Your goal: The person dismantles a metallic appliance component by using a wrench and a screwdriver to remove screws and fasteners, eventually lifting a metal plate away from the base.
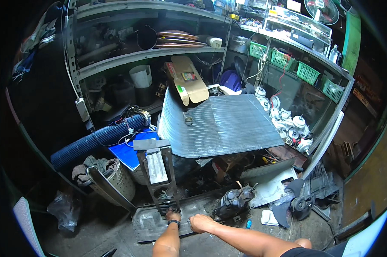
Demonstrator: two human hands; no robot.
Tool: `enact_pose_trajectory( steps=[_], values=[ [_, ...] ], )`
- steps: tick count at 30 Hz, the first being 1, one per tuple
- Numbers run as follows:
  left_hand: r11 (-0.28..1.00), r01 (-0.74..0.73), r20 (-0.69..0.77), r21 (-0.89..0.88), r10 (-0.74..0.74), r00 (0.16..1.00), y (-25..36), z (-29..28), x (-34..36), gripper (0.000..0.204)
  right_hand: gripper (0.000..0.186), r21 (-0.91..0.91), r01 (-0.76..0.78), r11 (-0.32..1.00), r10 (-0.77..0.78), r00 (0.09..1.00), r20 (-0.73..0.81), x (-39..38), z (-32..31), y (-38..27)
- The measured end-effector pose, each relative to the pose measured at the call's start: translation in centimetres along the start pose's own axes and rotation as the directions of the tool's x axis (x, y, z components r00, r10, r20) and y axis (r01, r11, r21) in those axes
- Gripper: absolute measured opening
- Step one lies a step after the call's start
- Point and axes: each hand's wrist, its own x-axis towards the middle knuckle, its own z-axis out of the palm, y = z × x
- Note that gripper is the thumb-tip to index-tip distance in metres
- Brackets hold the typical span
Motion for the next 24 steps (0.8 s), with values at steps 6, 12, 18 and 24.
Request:
enact_pose_trajectory(
  steps=[6,12,18,24],
  values=[
    [0.970,-0.096,-0.062,0.225,0.112,0.992,-0.1,-3.1,1.5,0.020,0.033,0.029,-0.006,1.000,0.006,1.000,0.017,1.0,-2.5,-2.0],
    [1.000,-0.017,0.023,0.021,0.017,1.000,0.5,-1.7,0.0,0.016,0.035,0.028,-0.087,0.996,0.086,0.996,0.039,1.1,-2.3,0.3],
    [0.962,-0.070,0.111,0.263,0.042,0.993,-2.7,-3.9,3.4,0.046,0.029,-0.037,0.021,0.999,-0.020,1.000,0.021,3.0,-2.7,-1.7],
    [0.983,-0.087,0.206,0.163,0.052,0.977,-1.0,-6.2,0.6,0.047,0.028,-0.035,-0.020,0.999,0.020,1.000,0.005,3.2,-1.9,-1.8]
  ],
)
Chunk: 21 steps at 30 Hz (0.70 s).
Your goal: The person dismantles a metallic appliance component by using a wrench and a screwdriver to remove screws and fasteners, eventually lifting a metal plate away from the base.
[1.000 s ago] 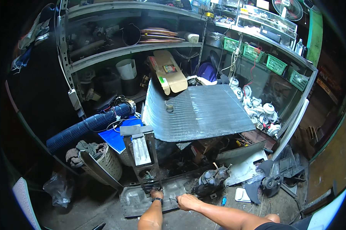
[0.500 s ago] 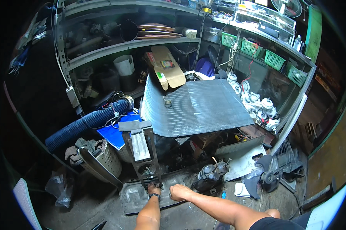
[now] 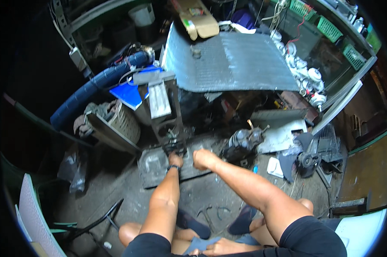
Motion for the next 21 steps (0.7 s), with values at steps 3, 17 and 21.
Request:
enact_pose_trajectory(
  steps=[3,17,21],
  values=[
    [0.996,0.087,0.043,-0.014,-0.087,0.995,2.9,0.1,-3.1,0.051,0.027,-0.005,-0.064,0.998,0.064,0.996,0.069,-0.4,-0.3,1.3],
    [0.993,0.118,-0.052,-0.008,-0.118,0.992,1.1,2.1,-1.9,0.038,0.036,0.032,-0.070,0.997,0.068,0.997,0.039,0.8,-0.4,0.8],
    [0.986,0.101,-0.063,-0.133,-0.110,0.992,2.3,5.6,-1.5,0.033,0.031,0.031,-0.106,0.994,0.105,0.993,0.052,1.0,-0.5,1.8]
  ],
)
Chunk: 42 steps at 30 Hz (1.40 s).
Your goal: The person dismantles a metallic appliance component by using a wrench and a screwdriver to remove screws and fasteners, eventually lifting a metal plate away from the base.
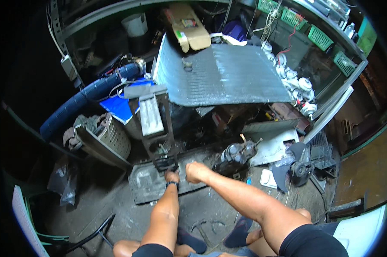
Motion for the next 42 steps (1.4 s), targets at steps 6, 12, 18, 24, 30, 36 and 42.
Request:
enact_pose_trajectory(
  steps=[6,12,18,24,30,36,42],
  values=[
    [0.996,0.075,0.021,-0.040,-0.075,0.997,0.5,3.9,-0.3,0.023,0.030,0.045,-0.054,0.998,0.053,0.998,0.040,-1.0,-0.9,1.0],
    [0.999,-0.011,-0.020,0.041,0.012,1.000,-2.4,1.0,1.9,0.033,0.031,0.067,0.022,0.997,-0.021,1.000,-0.022,-1.7,-1.3,-2.8],
    [0.991,-0.002,0.026,0.131,-0.001,1.000,-1.3,0.9,0.3,0.033,0.029,0.058,-0.021,0.998,0.020,1.000,0.011,-1.5,-1.0,-1.4],
    [0.994,-0.082,-0.141,-0.076,0.071,0.988,-1.0,0.1,0.9,0.036,0.030,0.033,0.059,0.998,-0.060,0.998,0.009,-1.7,-1.6,-2.2],
    [1.000,0.020,-0.222,-0.009,-0.021,0.975,-1.7,-0.6,1.9,0.026,0.032,0.074,0.007,0.997,-0.008,1.000,0.017,-2.3,-2.8,-4.7],
    [0.999,0.039,-0.063,-0.003,-0.040,0.997,0.7,2.0,-0.5,0.018,0.029,0.101,-0.020,0.995,0.020,1.000,0.005,-2.7,-1.8,-1.6],
    [0.976,0.068,-0.098,0.206,-0.049,0.994,-0.4,1.3,2.8,0.026,0.033,0.092,-0.005,0.996,0.013,0.997,-0.077,-2.1,-0.7,-0.3]
  ],
)
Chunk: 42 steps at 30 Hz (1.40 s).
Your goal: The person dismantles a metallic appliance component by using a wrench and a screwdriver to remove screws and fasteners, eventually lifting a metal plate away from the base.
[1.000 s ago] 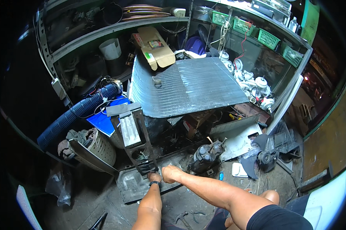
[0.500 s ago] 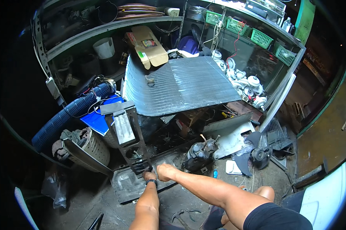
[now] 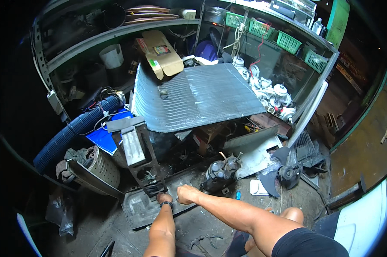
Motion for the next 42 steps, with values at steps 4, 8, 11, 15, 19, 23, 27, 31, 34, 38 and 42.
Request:
enact_pose_trajectory(
  steps=[4,8,11,15,19,23,27,31,34,38,42],
  values=[
    [0.992,0.123,0.061,0.000,-0.123,0.990,0.3,1.7,-0.8,0.032,0.035,0.007,-0.041,0.999,0.040,0.998,0.045,-0.7,0.9,1.8],
    [0.975,0.222,0.145,-0.030,-0.215,0.966,0.8,4.3,-1.3,0.034,0.030,0.073,-0.120,0.990,0.117,0.992,0.042,-1.5,1.5,2.2],
    [0.954,0.215,-0.020,-0.208,-0.224,0.974,-2.8,0.3,3.7,0.036,0.031,0.070,0.027,0.997,-0.027,1.000,-0.002,-1.2,0.1,-2.0],
    [0.966,0.243,0.082,-0.091,-0.236,0.968,-0.8,3.0,0.3,0.034,0.031,0.073,-0.075,0.994,0.071,0.996,0.060,-2.2,0.1,0.4],
    [1.000,0.008,0.099,-0.028,-0.005,0.995,1.5,3.4,-2.4,0.035,0.031,0.061,-0.131,0.990,0.128,0.990,0.056,-1.8,1.8,2.3],
    [0.998,-0.009,0.009,-0.069,0.010,1.000,-2.0,1.3,-1.2,0.038,0.032,0.092,-0.001,0.996,0.003,1.000,-0.021,-1.8,0.5,-0.5],
    [0.994,-0.010,0.034,-0.113,0.014,0.999,-2.7,0.0,-0.4,0.035,0.033,0.122,-0.013,0.992,0.013,1.000,-0.002,-1.4,0.2,-0.8],
    [0.955,-0.272,0.095,-0.115,0.283,0.954,-1.1,-1.2,-2.5,0.031,0.033,0.064,-0.014,0.998,0.012,1.000,0.017,-0.7,0.2,-0.2],
    [0.939,-0.345,0.178,0.008,0.338,0.924,2.0,-1.6,-4.5,0.034,0.034,0.061,-0.024,0.998,0.022,0.999,0.033,-0.9,0.0,1.2],
    [0.891,-0.398,0.262,0.218,0.339,0.904,5.0,-2.8,-3.2,0.032,0.036,0.129,-0.053,0.990,0.054,0.999,-0.005,-0.9,0.3,1.5],
    [0.897,-0.331,0.236,0.294,0.267,0.934,5.6,-1.2,-2.1,0.030,0.035,0.149,-0.049,0.988,0.044,0.998,0.039,-0.1,-0.3,2.5]
  ],
)
